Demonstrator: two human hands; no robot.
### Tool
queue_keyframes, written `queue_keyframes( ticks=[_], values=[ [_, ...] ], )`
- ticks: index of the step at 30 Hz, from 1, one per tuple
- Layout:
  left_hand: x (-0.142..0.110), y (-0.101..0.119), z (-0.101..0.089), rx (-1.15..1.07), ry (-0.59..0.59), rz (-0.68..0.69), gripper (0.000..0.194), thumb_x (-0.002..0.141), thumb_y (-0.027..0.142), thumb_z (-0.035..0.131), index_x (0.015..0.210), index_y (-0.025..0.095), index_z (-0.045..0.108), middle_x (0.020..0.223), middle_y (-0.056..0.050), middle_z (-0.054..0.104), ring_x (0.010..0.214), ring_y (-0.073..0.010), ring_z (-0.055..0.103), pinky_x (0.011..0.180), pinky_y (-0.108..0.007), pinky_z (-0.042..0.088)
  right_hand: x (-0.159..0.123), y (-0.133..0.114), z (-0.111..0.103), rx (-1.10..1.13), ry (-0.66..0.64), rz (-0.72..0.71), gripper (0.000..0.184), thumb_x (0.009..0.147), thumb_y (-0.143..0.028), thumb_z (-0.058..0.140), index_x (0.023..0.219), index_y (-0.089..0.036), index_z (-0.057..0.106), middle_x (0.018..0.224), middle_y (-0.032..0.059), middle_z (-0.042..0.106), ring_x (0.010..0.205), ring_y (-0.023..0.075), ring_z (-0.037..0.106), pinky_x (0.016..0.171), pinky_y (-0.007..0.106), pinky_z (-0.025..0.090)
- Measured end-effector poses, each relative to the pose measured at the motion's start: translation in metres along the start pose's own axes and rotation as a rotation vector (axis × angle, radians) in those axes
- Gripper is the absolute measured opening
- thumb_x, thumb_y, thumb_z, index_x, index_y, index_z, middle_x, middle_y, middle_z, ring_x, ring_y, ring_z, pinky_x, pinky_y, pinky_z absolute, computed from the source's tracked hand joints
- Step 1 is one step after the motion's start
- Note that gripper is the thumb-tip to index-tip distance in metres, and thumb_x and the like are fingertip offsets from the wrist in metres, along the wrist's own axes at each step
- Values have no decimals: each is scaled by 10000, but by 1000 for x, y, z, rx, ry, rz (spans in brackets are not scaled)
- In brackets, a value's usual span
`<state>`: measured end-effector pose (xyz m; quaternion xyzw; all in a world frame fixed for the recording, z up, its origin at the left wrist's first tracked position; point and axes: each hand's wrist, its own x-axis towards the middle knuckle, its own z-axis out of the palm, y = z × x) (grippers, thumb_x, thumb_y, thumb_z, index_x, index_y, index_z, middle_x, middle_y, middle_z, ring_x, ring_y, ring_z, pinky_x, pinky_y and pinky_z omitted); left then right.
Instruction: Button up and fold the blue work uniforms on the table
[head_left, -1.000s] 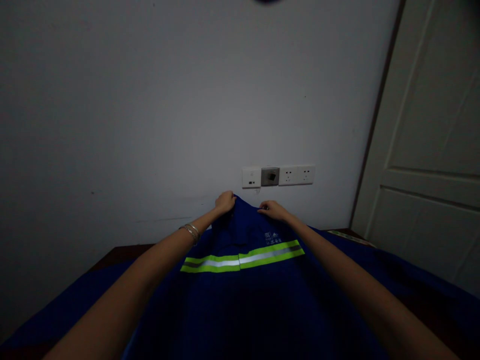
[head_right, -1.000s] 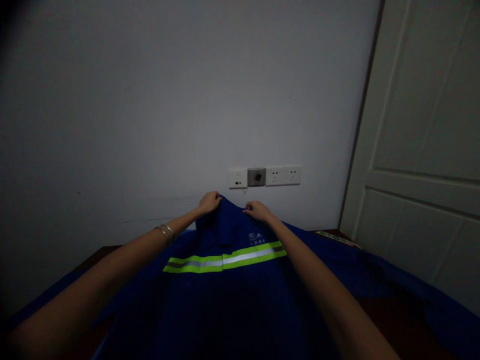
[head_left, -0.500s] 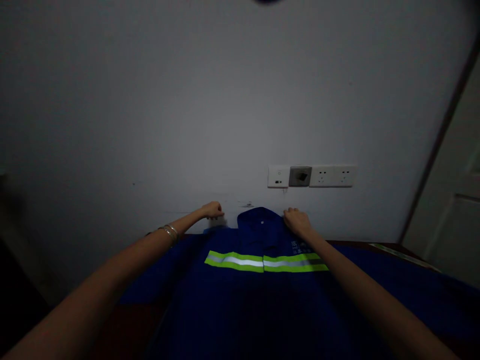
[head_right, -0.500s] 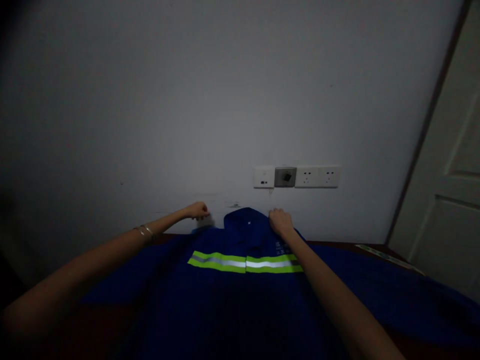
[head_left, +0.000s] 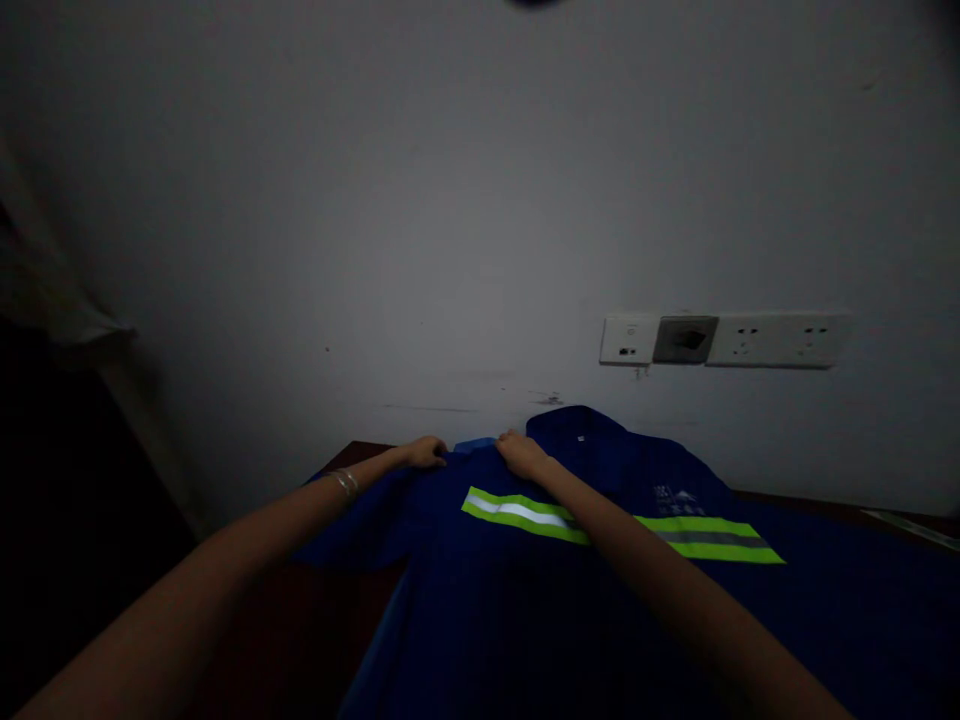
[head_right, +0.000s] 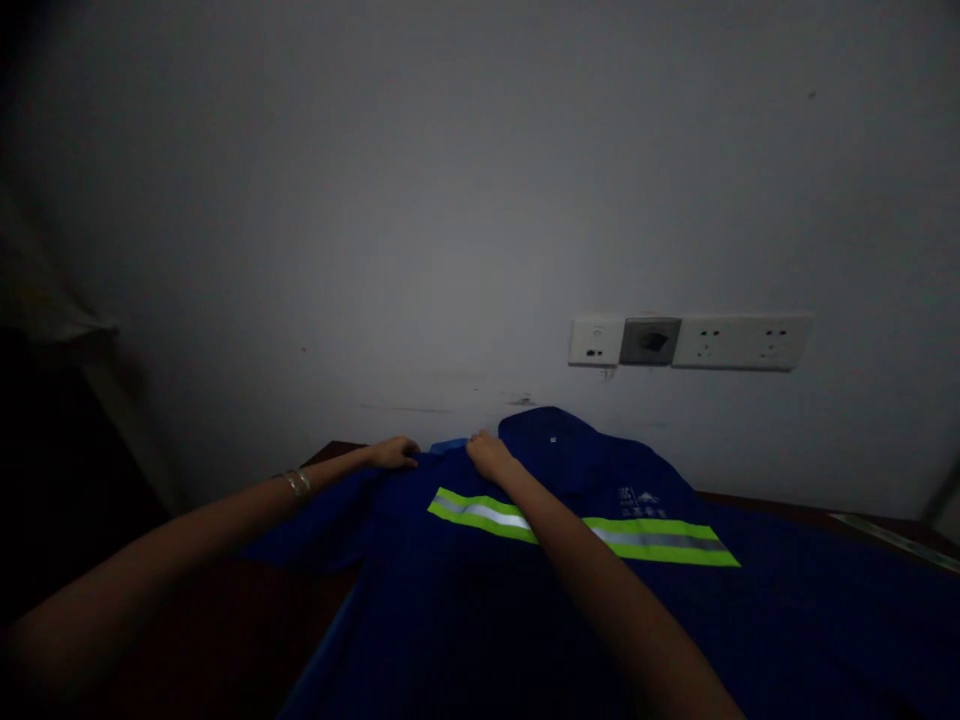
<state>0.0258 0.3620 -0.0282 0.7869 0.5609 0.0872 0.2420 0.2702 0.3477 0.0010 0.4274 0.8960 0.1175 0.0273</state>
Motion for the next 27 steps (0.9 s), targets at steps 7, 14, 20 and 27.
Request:
queue_keyframes(
  ticks=[7, 14, 20, 27],
  values=[
    [0, -11, -5, -93, 225, -66, 214, 804, 276, 486, 697, 133, 604, 641, 1, 593, 621, -112, 536, 590, -191, 385, 9, 16, 19, -16, -27, 75, 339, 811, -62, 400, 1106, -104, 562, 1058, 161, 623, 1056, 241, 530, 832, 343, 433],
    [-4, -15, -4, 239, 330, -106, 301, 884, 382, 382, 902, 175, 599, 942, -90, 633, 904, -207, 570, 787, -287, 411, 10, 21, 10, -26, 43, 155, 335, 816, -5, 352, 1035, -94, 590, 1029, 185, 613, 988, 223, 565, 802, 308, 443],
    [-4, -15, 15, 569, 329, -53, 297, 886, 251, 345, 1030, 126, 573, 1081, -183, 566, 1045, -284, 518, 895, -405, 367, 7, -3, 4, 5, 93, 176, 299, 824, -46, 385, 1041, -60, 590, 1063, 232, 583, 1034, 275, 530, 846, 370, 417],
    [-28, -53, 4, 403, 197, -99, 350, 833, 383, 430, 1021, 134, 588, 1092, -161, 592, 1026, -281, 533, 880, -389, 386, -24, -99, 3, 321, 148, -136, 504, 876, -462, 388, 1156, -78, 557, 1195, 172, 556, 1146, 242, 471, 953, 322, 365]
  ],
)
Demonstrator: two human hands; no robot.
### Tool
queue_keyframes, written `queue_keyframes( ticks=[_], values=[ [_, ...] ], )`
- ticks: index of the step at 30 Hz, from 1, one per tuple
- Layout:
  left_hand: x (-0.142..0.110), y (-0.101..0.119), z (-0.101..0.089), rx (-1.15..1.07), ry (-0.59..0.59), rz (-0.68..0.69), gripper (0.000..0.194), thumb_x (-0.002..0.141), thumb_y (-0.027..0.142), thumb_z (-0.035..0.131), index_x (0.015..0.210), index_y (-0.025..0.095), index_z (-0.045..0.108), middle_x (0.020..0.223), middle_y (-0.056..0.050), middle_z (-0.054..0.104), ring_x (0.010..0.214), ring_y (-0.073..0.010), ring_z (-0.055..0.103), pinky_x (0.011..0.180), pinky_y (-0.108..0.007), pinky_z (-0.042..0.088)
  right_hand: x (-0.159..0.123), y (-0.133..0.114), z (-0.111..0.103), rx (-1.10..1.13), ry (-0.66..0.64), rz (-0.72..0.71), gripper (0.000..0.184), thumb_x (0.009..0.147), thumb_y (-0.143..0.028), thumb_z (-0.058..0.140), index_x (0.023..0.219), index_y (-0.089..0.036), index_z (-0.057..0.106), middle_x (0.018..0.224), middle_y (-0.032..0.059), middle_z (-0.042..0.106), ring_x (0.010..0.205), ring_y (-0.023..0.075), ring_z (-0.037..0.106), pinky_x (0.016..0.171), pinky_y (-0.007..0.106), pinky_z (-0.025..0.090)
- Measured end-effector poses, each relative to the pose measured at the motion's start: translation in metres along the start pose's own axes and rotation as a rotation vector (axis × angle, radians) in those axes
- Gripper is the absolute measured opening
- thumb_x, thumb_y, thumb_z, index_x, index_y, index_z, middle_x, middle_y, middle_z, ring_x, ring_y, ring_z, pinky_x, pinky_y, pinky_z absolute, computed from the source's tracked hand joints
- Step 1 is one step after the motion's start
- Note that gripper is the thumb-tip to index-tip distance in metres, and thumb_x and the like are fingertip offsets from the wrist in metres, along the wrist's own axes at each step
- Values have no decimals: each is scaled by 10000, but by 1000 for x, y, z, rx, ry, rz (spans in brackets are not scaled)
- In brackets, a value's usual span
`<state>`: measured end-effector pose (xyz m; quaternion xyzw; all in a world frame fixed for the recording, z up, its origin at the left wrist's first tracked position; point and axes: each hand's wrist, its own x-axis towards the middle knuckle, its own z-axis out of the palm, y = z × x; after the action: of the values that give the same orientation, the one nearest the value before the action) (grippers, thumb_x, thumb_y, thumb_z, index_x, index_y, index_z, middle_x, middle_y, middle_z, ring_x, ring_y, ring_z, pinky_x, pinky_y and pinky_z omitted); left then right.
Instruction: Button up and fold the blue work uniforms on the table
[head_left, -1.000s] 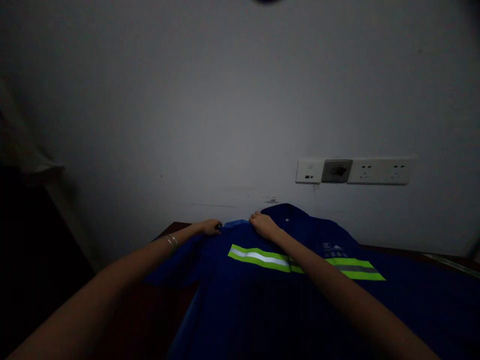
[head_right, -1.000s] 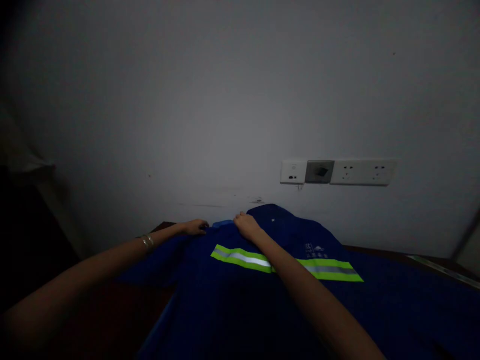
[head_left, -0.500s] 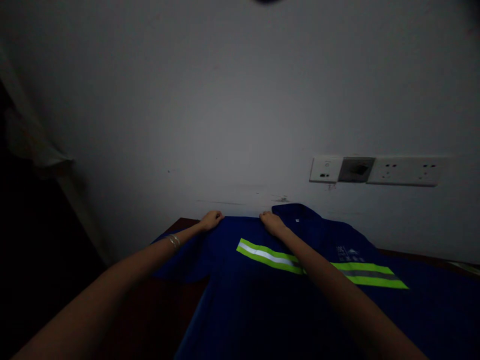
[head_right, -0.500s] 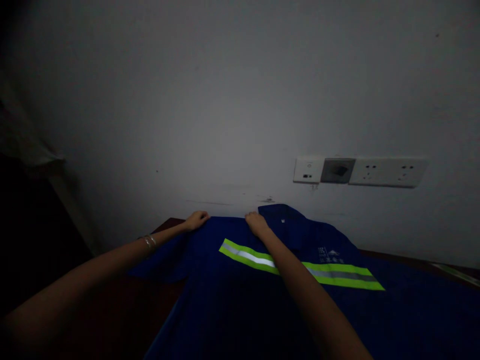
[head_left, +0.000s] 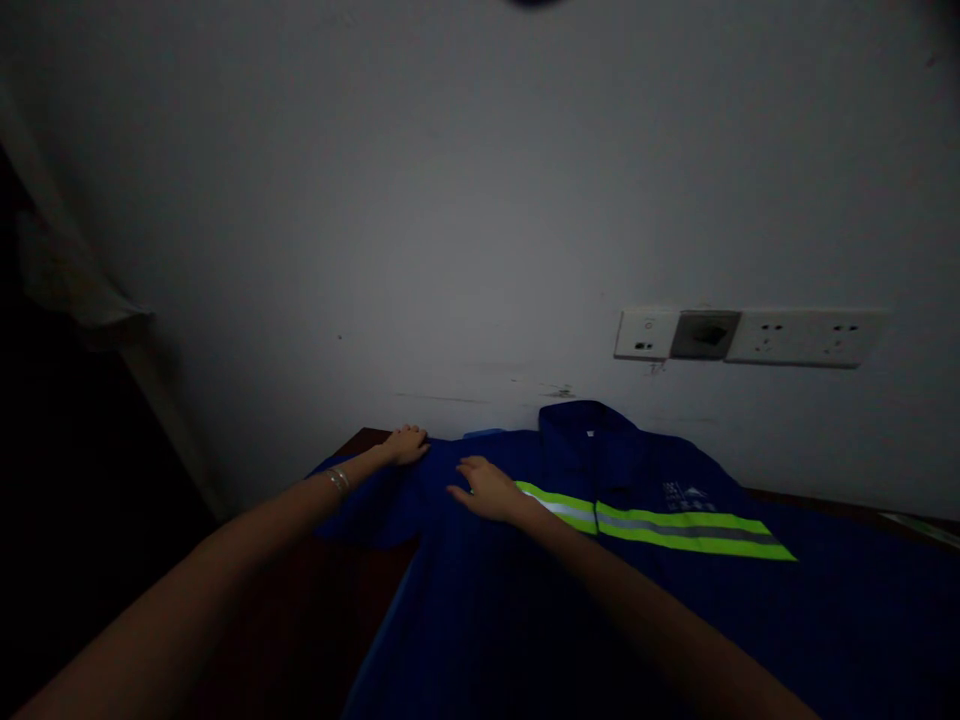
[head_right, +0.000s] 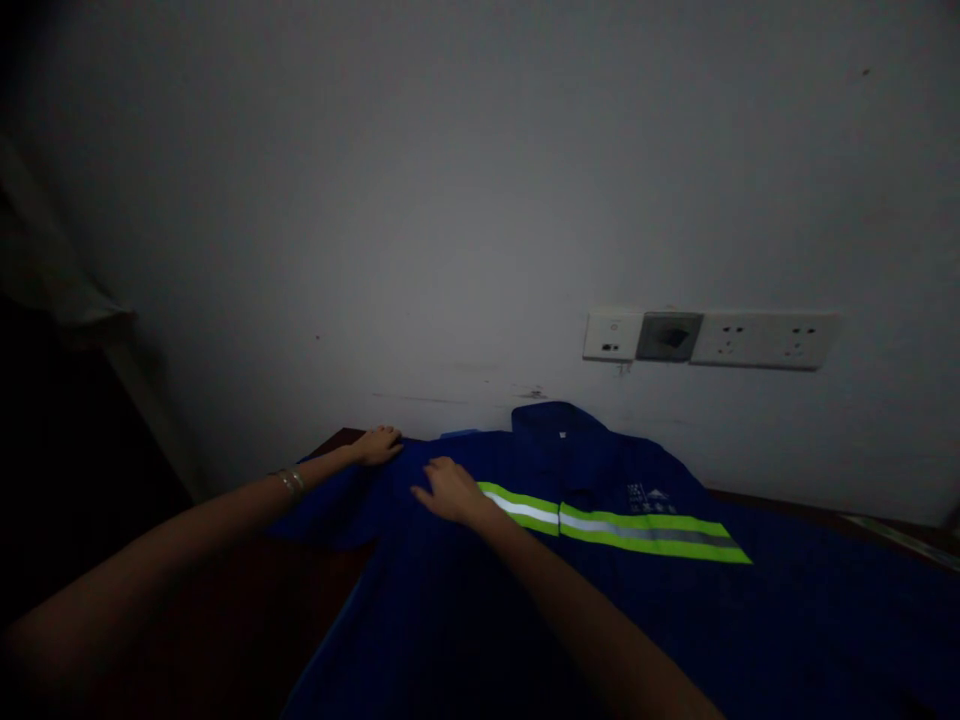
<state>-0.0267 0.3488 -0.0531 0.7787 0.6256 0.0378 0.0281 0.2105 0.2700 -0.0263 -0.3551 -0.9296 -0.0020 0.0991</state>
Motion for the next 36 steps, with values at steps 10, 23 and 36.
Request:
queue_keyframes(
  ticks=[10, 23, 36],
  values=[
    [-5, -25, -5, -268, -41, -198, 211, 747, 216, 479, 828, 119, 648, 761, -35, 666, 701, -132, 604, 601, -182, 424, -18, -97, 37, 9, -96, -31, 213, 807, -169, 468, 924, -106, 635, 946, 147, 635, 938, 235, 571, 782, 329, 458],
    [3, 16, 30, 123, 117, -169, 287, 835, 168, 401, 1034, 98, 595, 1118, -191, 573, 1104, -298, 487, 916, -422, 369, -38, -100, 60, 94, 30, -48, 227, 820, -115, 403, 988, -117, 557, 957, 107, 603, 916, 207, 534, 812, 331, 427],
    [-80, -75, 2, 77, -47, -431, 365, 866, 298, 359, 1047, 84, 592, 1138, -213, 566, 1065, -316, 533, 863, -423, 419, -44, -99, 60, 340, 87, 9, 353, 825, -122, 394, 1139, -123, 556, 1131, 102, 599, 1087, 197, 498, 947, 319, 365]
  ],
)
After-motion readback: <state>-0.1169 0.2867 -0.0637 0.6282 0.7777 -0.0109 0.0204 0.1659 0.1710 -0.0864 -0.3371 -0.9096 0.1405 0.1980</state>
